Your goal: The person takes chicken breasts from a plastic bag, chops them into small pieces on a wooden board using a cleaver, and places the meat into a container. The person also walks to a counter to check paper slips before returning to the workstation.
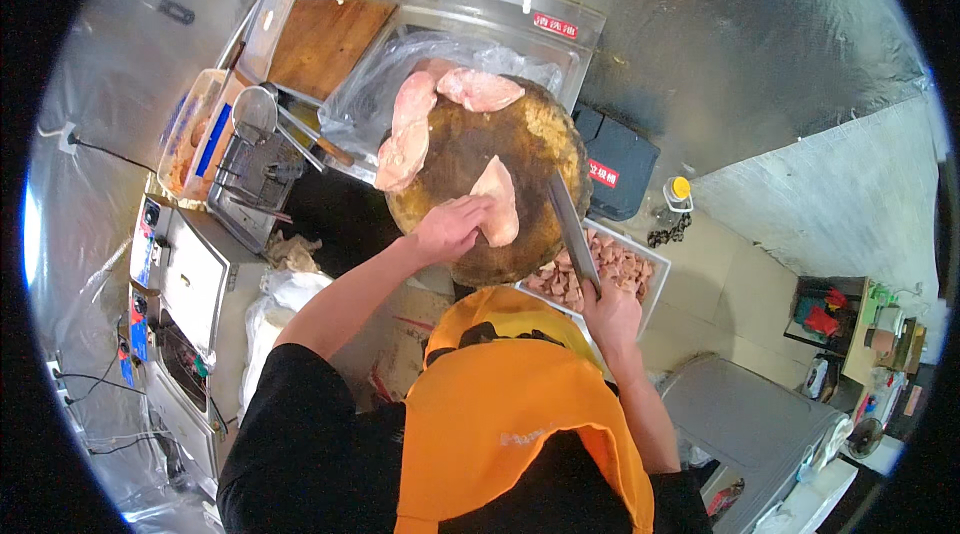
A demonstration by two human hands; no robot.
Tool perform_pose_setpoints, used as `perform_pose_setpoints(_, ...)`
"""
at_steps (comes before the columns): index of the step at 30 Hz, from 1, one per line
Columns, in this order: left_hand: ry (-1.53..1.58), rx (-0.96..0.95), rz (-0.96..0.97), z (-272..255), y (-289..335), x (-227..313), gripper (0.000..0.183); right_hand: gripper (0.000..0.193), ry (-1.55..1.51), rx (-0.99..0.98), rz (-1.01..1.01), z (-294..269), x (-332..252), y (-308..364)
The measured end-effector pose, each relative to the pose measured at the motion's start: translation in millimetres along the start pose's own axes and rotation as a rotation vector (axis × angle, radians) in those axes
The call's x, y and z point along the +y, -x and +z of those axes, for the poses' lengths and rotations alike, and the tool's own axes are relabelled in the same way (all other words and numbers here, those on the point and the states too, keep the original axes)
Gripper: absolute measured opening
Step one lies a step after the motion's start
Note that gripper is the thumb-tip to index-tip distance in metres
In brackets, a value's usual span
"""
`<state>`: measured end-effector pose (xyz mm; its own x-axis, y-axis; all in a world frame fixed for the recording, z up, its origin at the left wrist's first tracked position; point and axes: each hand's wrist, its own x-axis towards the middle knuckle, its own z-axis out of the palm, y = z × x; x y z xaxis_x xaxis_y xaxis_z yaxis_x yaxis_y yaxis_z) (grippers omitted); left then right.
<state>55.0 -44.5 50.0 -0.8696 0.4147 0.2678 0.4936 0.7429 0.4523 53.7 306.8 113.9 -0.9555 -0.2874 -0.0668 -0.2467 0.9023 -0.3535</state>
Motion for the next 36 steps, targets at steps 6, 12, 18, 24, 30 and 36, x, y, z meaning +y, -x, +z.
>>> perform_pose_setpoints(6, 0.078, 0.048, -0.049, 7, -9, 6, 0.039, 0.03, -0.033, 0.047, -0.191, 0, -41, -26)
perform_pose_setpoints(12, 0.104, 0.091, -0.058, 11, -5, 1, 0.042, 0.029, 0.039, -0.125, -0.232, 1, -99, -55)
perform_pose_setpoints(18, 0.143, 0.075, 0.05, 9, -5, -13, 0.05, 0.03, 0.091, -0.196, -0.178, 23, -114, -66)
perform_pose_setpoints(24, -0.004, 0.03, 0.362, -79, -83, -39, 0.064, 0.017, 0.193, -0.337, -0.195, 13, -126, -76)
perform_pose_setpoints(30, -0.1, -0.536, 0.247, -46, -123, -79, 0.045, 0.016, 0.158, -0.36, -0.176, 6, -130, -90)
perform_pose_setpoints(36, -0.19, -0.539, 0.292, -38, -115, -66, 0.042, 0.03, 0.172, -0.261, -0.146, 39, -106, -61)
